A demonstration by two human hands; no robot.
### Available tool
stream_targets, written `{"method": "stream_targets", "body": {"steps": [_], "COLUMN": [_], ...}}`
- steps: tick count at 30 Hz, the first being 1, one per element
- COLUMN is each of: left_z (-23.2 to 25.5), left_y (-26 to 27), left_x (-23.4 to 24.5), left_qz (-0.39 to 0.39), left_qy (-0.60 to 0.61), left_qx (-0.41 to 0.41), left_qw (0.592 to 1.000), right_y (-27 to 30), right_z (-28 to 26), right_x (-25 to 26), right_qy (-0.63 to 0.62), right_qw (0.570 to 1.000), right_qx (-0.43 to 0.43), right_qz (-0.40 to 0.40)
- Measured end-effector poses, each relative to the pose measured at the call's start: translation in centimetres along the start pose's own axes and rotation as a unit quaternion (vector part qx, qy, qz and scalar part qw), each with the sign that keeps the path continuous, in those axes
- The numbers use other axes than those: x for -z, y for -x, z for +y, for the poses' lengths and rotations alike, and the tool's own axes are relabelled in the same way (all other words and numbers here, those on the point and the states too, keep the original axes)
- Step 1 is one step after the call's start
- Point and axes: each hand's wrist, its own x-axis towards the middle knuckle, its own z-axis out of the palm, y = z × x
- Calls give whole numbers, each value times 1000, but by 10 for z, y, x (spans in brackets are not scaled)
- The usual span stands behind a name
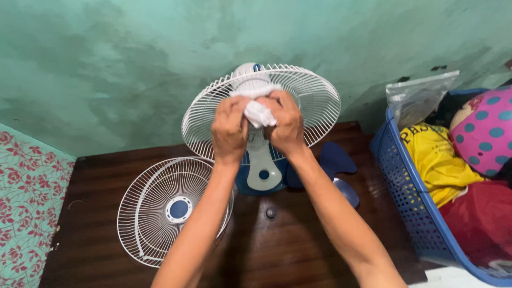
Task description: The person wipes the exterior of a disassembled table fan with a white cloth. They clean the motor housing, the neck, and the rear wire cage while the front cage and fan blades lie on the table.
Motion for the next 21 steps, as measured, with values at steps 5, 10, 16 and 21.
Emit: {"method": "stream_targets", "body": {"steps": [5,10,16,21], "left_z": [8,8,-3,-7], "left_y": [17,14,11,33], "left_x": [5,18,10,-13], "left_qz": [5,149,196,187], "left_qy": [54,48,19,46], "left_qx": [31,60,118,128], "left_qw": [998,986,973,973], "right_y": [8,-15,-41,-23], "right_z": [-5,-25,-28,-12], "right_x": [6,6,-17,-13], "right_qy": [32,50,117,132], "right_qw": [999,990,969,966], "right_qx": [23,132,200,190], "right_qz": [-31,-27,-86,-112]}}
